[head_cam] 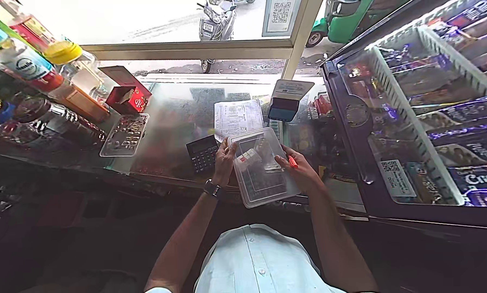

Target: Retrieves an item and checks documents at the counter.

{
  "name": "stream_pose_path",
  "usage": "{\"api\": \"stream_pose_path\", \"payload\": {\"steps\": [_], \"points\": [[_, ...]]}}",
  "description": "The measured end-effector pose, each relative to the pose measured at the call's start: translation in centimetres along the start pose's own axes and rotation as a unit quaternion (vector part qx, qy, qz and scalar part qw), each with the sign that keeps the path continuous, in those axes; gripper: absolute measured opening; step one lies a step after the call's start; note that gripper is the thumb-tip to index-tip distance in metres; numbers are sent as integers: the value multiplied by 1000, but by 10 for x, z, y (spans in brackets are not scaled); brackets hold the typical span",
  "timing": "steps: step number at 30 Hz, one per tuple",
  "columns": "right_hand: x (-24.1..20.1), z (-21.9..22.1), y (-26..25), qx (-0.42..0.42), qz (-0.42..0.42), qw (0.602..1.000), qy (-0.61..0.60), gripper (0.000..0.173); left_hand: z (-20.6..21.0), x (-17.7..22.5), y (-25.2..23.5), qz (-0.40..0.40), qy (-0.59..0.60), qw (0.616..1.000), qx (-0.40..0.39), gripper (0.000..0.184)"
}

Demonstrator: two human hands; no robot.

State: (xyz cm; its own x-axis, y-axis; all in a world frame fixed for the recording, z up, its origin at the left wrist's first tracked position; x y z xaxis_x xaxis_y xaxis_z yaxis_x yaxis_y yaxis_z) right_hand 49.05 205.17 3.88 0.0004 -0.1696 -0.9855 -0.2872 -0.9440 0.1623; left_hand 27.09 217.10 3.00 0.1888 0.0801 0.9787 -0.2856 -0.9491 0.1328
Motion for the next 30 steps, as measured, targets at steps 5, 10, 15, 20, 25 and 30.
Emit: {"api": "stream_pose_path", "payload": {"steps": [5,10,15,20,25,30], "points": [[-3,3,-4,9,36,999,25,51,-14,0,-26,-36,-64,997,0,37],[2,2,-4,23,30,999,22,51,-13,-4,-30,-32,-73,997,3,52],[12,0,22,68,7,997,26,61,-7,-12,-5,-4,-58,996,62,59],[34,-8,56,105,-25,988,-108,65,-2,-25,97,-56,26,998,11,73],[36,-6,54,95,-41,989,-107,50,18,-53,124,-219,185,955,-74,91],[40,-9,52,86,-59,987,-123,48,27,-53,111,-223,234,941,-100,95]]}}
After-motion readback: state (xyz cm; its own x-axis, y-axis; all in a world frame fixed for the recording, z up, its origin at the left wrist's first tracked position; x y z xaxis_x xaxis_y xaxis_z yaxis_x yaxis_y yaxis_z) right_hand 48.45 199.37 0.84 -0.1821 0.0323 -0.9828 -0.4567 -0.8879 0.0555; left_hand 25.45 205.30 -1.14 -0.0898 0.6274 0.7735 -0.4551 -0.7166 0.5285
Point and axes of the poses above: each hand's wrist, its own y-axis away from the middle knuckle, its own z-axis out of the palm, x = y × z, the point moved 3 cm from there along -y, towards the middle knuckle, and after that the axes turned 9 degrees about -y, right-handed, at the moved point
